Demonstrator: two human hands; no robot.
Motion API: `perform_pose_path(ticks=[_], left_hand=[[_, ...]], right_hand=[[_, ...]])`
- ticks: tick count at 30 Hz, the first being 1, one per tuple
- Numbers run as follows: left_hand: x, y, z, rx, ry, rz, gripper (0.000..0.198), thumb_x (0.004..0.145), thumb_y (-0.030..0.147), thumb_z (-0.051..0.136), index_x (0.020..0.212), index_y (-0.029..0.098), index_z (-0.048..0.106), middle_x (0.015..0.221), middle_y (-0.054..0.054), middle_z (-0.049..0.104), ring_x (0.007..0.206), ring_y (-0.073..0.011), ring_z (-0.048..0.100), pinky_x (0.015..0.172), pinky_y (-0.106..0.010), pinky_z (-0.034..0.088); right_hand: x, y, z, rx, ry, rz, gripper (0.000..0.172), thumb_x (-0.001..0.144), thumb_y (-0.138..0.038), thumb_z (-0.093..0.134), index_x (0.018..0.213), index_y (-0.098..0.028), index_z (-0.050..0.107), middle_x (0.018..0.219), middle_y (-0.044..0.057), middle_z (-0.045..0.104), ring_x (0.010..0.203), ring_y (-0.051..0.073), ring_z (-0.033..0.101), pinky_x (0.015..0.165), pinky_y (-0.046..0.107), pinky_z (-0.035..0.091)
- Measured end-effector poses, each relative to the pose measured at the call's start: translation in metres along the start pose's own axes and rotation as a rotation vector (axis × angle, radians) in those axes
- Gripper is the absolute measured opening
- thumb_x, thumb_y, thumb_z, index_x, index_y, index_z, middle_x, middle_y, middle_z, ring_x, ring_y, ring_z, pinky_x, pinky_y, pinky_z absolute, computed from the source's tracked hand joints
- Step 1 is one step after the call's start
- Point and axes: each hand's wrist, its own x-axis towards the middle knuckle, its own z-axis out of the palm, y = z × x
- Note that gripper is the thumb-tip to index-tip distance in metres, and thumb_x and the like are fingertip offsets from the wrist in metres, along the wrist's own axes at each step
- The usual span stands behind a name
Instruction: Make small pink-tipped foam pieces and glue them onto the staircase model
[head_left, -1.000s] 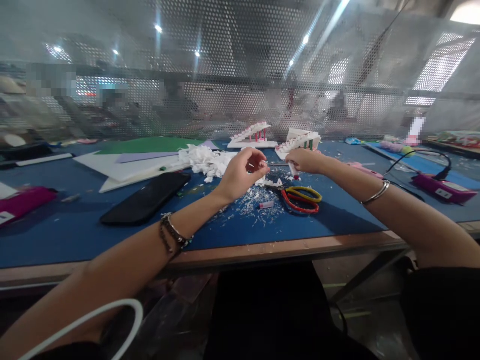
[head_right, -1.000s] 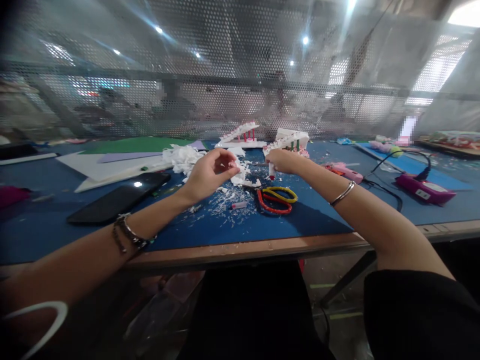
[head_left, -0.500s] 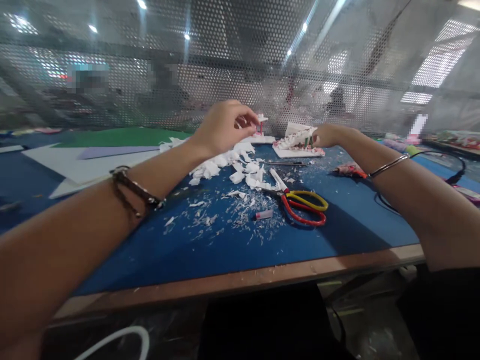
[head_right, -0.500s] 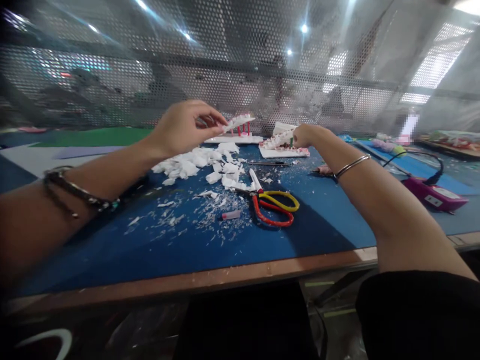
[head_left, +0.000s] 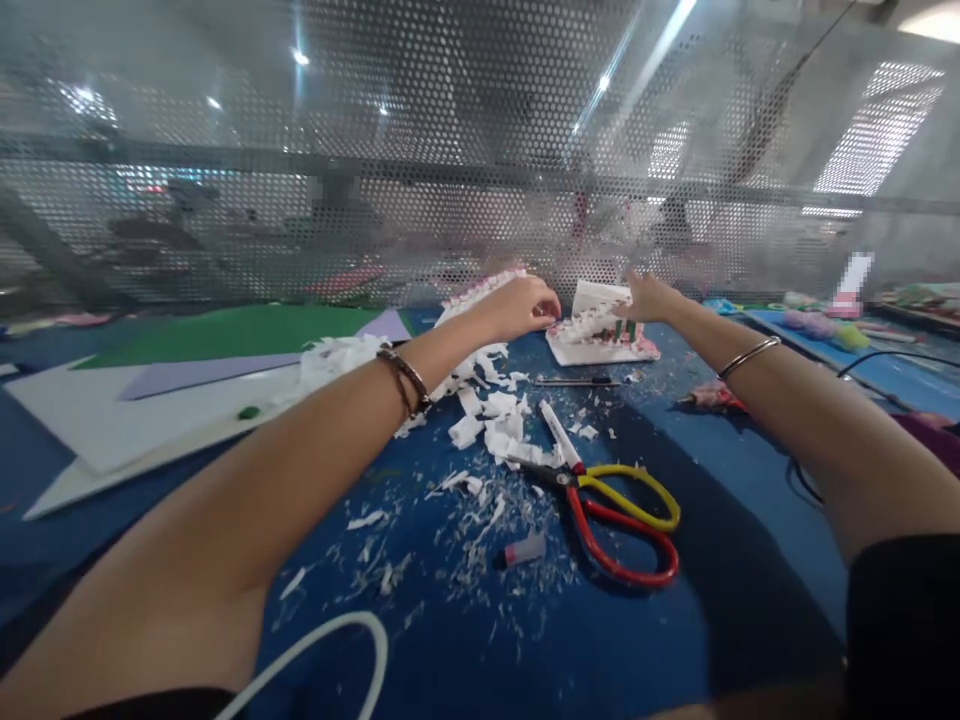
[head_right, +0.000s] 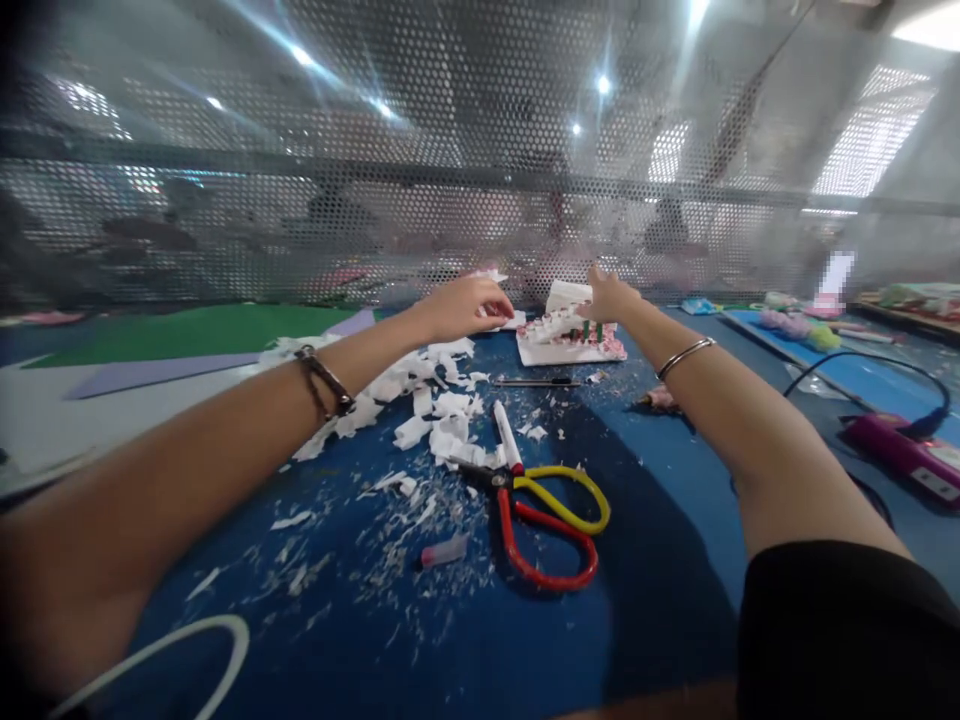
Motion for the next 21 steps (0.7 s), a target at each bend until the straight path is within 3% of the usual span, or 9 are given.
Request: perform_pose_path(ticks=[4, 8, 14, 21], left_hand=[[0.004, -0.005, 0.013, -0.002, -0.104, -0.018, 0.022, 0.078, 0.022, 0.051, 0.091, 0.011, 0.065, 0.09, -0.009, 0.061, 0.08, -0.0156, 0.055, 0.073, -0.024, 0.039], [-0.004, -0.006, 0.016, -0.028, -0.178, -0.004, 0.022, 0.08, 0.023, 0.05, 0.094, 0.011, 0.062, 0.094, -0.008, 0.062, 0.082, -0.0147, 0.055, 0.075, -0.025, 0.039], [-0.017, 0.002, 0.004, -0.18, -0.124, 0.003, 0.024, 0.081, 0.028, 0.05, 0.095, 0.012, 0.061, 0.095, -0.008, 0.061, 0.082, -0.0137, 0.056, 0.071, -0.023, 0.042], [-0.032, 0.016, 0.001, -0.314, -0.153, 0.03, 0.022, 0.08, 0.028, 0.053, 0.092, 0.012, 0.062, 0.092, -0.007, 0.063, 0.083, -0.0129, 0.057, 0.07, -0.02, 0.043]], right_hand=[[0.018, 0.005, 0.017, 0.067, -0.058, 0.014, 0.072, 0.072, -0.053, 0.056, 0.128, -0.011, 0.038, 0.116, 0.02, 0.051, 0.098, 0.029, 0.055, 0.079, 0.035, 0.04], [0.02, 0.016, 0.02, 0.138, -0.045, -0.102, 0.066, 0.071, -0.047, 0.058, 0.124, -0.011, 0.042, 0.113, 0.016, 0.053, 0.1, 0.028, 0.053, 0.084, 0.034, 0.039], [0.005, 0.018, 0.008, 0.27, 0.015, -0.338, 0.058, 0.07, -0.039, 0.057, 0.12, -0.016, 0.039, 0.121, 0.01, 0.045, 0.113, 0.023, 0.041, 0.097, 0.031, 0.031], [0.004, 0.001, -0.003, 0.452, 0.031, -0.462, 0.057, 0.066, -0.04, 0.059, 0.111, -0.014, 0.036, 0.111, 0.011, 0.045, 0.101, 0.024, 0.045, 0.087, 0.034, 0.038]])
